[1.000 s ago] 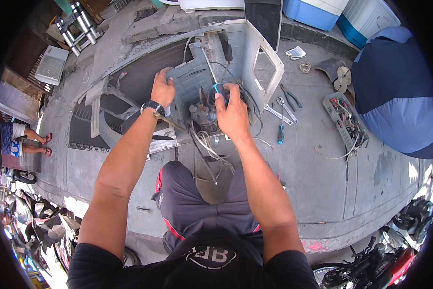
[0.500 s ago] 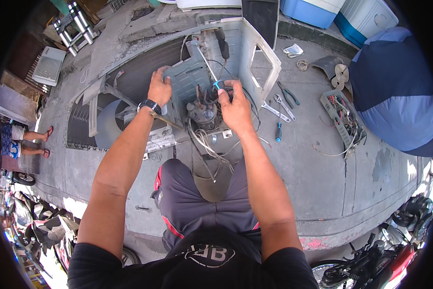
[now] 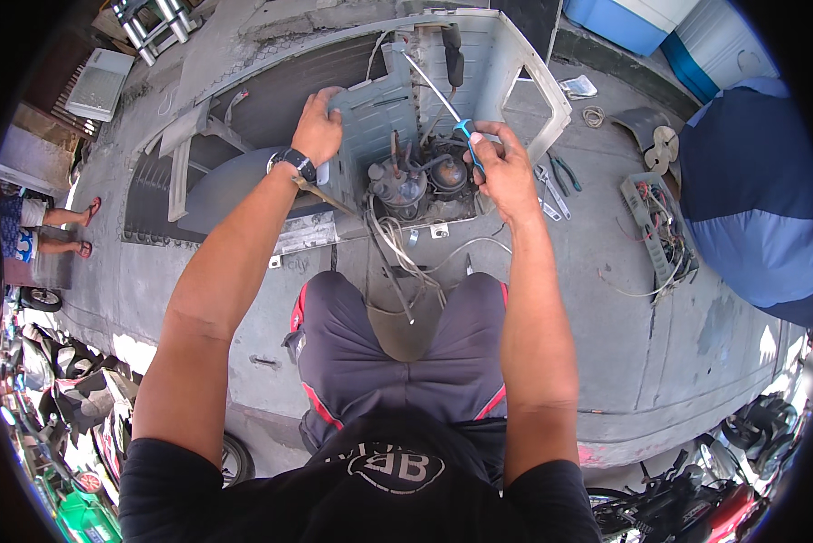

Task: The person disassembles an air conditioner unit by using a screwdriver to remove internal wires and components, then uses a wrench to detach the fan blade from its motor.

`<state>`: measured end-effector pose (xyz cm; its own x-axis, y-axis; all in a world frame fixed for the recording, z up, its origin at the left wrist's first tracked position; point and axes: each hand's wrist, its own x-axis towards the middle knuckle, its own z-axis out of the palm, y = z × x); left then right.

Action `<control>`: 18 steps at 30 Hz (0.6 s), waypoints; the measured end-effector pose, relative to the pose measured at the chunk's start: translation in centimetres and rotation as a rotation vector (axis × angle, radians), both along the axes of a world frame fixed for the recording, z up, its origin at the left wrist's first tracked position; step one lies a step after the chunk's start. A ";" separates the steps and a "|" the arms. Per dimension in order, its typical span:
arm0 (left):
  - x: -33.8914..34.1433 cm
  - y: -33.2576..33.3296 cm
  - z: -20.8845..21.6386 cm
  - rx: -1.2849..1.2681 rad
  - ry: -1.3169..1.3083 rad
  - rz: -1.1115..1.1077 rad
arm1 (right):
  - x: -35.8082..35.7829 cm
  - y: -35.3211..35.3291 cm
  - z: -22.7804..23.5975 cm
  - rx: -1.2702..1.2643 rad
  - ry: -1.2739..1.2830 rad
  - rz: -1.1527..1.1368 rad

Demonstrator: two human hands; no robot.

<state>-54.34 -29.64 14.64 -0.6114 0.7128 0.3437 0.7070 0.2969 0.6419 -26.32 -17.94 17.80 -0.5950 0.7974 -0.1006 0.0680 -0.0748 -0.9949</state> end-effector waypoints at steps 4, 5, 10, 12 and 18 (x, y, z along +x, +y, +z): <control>0.7 0.5 0.0 0.015 -0.024 0.077 | -0.5 0.1 -0.4 -0.036 0.055 0.026; 1.5 1.0 -0.2 0.016 -0.033 0.145 | -0.7 0.1 -0.5 -0.099 0.105 0.064; 2.3 1.8 -0.2 0.019 -0.040 0.208 | -1.0 0.0 0.2 -0.662 0.380 0.139; 1.6 1.6 -0.1 0.012 -0.063 0.162 | -0.6 0.6 0.1 -0.739 0.440 0.204; 1.3 1.0 -0.5 0.012 -0.015 0.164 | -1.9 -2.0 2.1 -0.248 0.090 0.089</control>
